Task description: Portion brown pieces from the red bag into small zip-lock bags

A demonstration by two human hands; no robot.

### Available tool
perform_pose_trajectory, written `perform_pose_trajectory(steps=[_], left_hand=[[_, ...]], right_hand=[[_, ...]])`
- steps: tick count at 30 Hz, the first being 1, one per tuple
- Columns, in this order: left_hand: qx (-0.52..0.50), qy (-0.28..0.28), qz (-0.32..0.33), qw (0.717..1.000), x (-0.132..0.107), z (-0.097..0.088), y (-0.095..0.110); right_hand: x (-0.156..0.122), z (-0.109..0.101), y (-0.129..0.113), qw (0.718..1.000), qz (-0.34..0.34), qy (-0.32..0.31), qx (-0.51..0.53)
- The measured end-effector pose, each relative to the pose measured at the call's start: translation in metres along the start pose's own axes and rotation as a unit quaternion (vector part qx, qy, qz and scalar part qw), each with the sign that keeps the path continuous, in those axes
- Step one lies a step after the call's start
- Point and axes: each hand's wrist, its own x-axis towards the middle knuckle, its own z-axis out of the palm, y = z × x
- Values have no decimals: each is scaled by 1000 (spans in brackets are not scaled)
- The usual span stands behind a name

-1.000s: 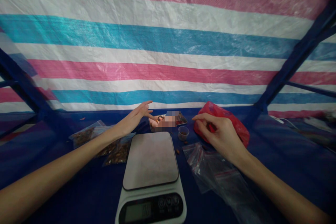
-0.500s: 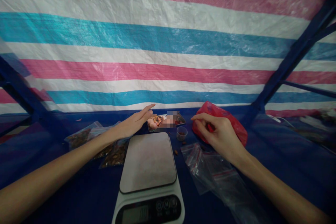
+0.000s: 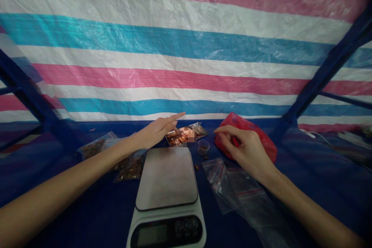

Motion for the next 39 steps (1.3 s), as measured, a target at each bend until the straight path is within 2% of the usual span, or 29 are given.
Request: perform_pose_trajectory(steps=[3,6,8,11,15,21,25,27,30,34,36,38,39], left_hand=[[-69,6,-57,996,4,2,-4],[-80,17,-92,992,12,7,-10],[-68,-6,-98,993,18,12,-14],[-39,-58,-89,994,28,19,-17],[-19,-74,-63,995,38,22,-18],[-31,-109,-21,993,47,11,-27],[-40,-104,-21,994,46,7,-34],[-38,-86,-30,995,44,7,-36],[-32,-31,-50,998,39,3,-34],[-44,95,-82,991,22,-13,-19],[-48,163,-98,981,7,-21,-6],[-32,197,-110,974,-13,-26,8],[-18,198,-118,973,-24,-26,16]], right_hand=[[0,0,1,1000,-3,1,1],[-1,0,1,1000,2,-1,1],[-1,1,1,1000,5,-4,2],[-1,1,2,1000,5,-7,4],[-1,1,3,1000,8,-14,6],[-1,0,3,999,20,-28,-12],[-1,0,1,999,20,-26,-6],[-1,0,0,1000,17,-22,-1],[0,-1,2,999,18,-32,-8],[1,-3,16,987,37,-133,-79],[0,-6,25,977,18,-192,-95],[-2,-9,33,966,-11,-242,-86],[-4,-11,37,962,-19,-262,-77]])
